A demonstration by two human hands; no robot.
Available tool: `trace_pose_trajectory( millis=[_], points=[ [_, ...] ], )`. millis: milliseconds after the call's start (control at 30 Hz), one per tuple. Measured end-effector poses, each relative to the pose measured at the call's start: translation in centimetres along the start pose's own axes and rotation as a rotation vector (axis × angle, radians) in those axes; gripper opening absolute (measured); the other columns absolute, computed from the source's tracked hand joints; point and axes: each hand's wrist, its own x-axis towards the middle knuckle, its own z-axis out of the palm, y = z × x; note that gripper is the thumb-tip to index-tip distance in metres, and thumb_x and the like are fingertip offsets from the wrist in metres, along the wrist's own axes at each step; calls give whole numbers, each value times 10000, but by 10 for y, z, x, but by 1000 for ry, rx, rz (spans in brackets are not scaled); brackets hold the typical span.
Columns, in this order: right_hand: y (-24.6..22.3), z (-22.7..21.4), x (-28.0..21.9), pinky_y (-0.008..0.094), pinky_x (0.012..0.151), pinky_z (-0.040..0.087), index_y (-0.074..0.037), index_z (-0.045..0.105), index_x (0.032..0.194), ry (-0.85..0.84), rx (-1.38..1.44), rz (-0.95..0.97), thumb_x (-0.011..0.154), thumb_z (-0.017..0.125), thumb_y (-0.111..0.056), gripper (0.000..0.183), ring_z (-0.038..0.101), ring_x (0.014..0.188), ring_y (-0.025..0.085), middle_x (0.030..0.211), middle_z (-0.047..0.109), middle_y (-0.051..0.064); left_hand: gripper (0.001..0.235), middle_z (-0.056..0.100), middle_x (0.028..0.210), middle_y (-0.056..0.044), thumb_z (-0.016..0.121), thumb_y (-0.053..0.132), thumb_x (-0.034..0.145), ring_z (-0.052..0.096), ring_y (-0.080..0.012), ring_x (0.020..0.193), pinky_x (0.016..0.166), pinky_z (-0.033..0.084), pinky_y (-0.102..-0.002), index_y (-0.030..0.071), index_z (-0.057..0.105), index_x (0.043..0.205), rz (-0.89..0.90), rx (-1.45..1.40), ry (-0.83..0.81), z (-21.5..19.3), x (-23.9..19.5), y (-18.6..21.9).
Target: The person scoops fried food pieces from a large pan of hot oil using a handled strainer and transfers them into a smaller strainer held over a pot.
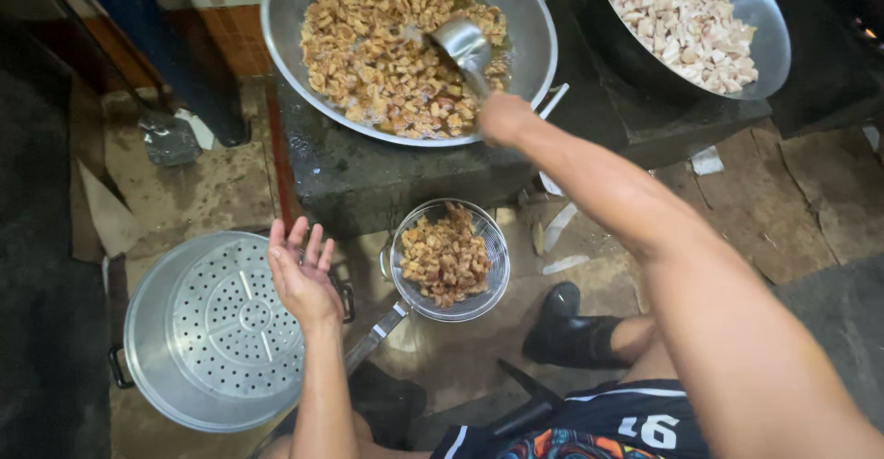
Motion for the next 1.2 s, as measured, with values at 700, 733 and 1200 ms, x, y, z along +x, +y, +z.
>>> trace_pose_trajectory(
  millis=[700,733,1200],
  points=[
    [-20,35,19,196,321,327,-103,547,807,-695,1535,219,1011,579,-119,207,416,389,9,553,460,-84,661,547,1432,-158,404,540,1063,598,-426,1296,1037,514,-563,96,363,1552,-35,-57,47,-13,11,6],
    [-14,33,16,187,318,320,-88,577,842,-688,1601,223,1015,554,-132,180,417,389,0,556,459,-90,665,552,1426,-155,411,548,1058,601,-427,1292,1035,515,-564,98,370,1547,-43,-56,52,-14,13,5],
    [61,32,-86,173,321,291,-73,589,1133,-872,2060,47,1030,551,-130,124,368,430,3,635,390,-92,674,566,1419,-141,437,566,1064,628,-378,1280,1030,541,-536,115,373,1562,-28,-13,20,-26,11,12]
  ],
)
